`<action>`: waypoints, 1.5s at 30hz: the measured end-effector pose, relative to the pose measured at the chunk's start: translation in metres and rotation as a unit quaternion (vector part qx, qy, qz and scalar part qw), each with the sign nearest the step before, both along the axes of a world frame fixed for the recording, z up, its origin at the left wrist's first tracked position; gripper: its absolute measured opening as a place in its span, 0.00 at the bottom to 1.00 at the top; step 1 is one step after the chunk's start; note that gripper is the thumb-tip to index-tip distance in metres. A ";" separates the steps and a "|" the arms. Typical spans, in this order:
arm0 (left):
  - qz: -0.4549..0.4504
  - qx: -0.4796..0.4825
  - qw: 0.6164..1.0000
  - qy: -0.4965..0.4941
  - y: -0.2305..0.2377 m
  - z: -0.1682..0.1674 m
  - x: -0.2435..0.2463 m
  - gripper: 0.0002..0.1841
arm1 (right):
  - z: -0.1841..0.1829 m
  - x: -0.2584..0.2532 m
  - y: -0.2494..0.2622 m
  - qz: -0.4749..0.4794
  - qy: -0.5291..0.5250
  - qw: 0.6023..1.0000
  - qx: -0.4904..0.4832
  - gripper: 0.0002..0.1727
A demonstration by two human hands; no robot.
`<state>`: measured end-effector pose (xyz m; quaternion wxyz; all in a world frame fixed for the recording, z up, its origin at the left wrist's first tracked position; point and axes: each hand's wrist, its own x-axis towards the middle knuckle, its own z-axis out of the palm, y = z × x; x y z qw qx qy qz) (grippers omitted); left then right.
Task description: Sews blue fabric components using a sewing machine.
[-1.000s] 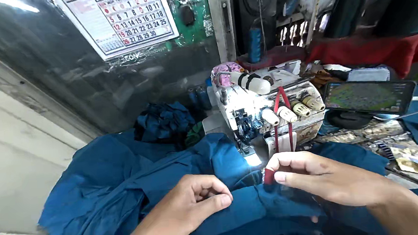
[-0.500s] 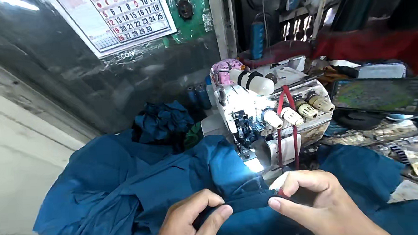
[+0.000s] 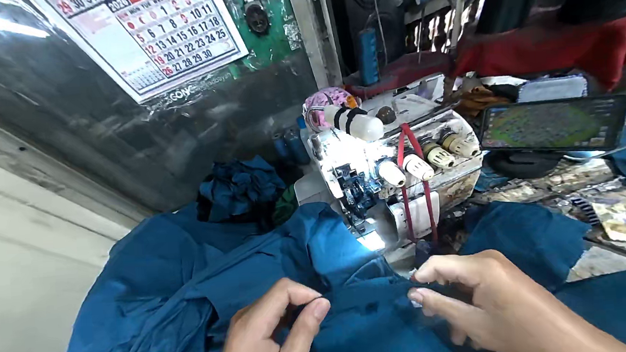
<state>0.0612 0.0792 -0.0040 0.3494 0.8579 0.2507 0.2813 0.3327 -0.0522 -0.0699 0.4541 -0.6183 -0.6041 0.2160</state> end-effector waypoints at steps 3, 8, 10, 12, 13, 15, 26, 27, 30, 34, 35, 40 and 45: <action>0.006 0.016 0.999 0.048 0.020 -0.015 0.010 0.11 | -0.016 -0.016 -0.006 -0.075 0.068 0.994 0.031 0.09; -0.002 0.170 0.985 0.025 0.054 0.018 0.033 0.07 | -0.020 -0.039 0.009 -0.144 0.046 0.986 0.073 0.09; 0.019 0.231 0.972 0.022 0.074 0.007 0.050 0.06 | -0.031 -0.042 0.020 -0.154 0.028 0.985 0.074 0.09; 0.015 0.226 0.974 0.013 0.085 -0.004 0.058 0.07 | -0.033 -0.043 0.021 -0.160 0.021 0.984 0.077 0.09; 0.009 0.219 0.976 0.003 0.087 -0.009 0.059 0.09 | -0.033 -0.043 0.021 -0.161 0.020 0.984 0.078 0.09; 0.005 0.218 0.976 -0.010 0.089 -0.018 0.062 0.11 | -0.036 -0.043 0.020 -0.161 0.027 0.983 0.079 0.09; -0.034 0.316 0.944 0.085 0.106 -0.005 0.070 0.10 | -0.012 -0.035 0.015 -0.077 0.114 0.989 -0.063 0.14; -0.036 0.312 0.945 0.097 0.107 -0.001 0.071 0.11 | -0.009 -0.035 0.014 -0.065 0.111 0.989 -0.067 0.15; -0.028 0.318 0.941 0.110 0.109 0.001 0.080 0.10 | -0.010 -0.033 0.013 -0.053 0.119 0.989 -0.072 0.16; 0.008 0.203 0.967 0.153 0.112 0.014 0.089 0.11 | -0.015 -0.028 0.010 -0.015 0.170 0.982 -0.078 0.15; 0.028 0.166 0.967 0.191 0.113 0.021 0.089 0.18 | -0.017 -0.027 0.006 0.000 0.177 0.981 -0.080 0.14; 0.159 0.233 0.905 0.319 0.114 0.016 0.093 0.37 | -0.024 -0.026 0.002 0.013 0.272 0.961 -0.044 0.11; 0.220 0.376 0.855 0.281 0.107 0.006 0.111 0.31 | -0.011 -0.031 0.016 -0.011 0.313 0.948 -0.051 0.11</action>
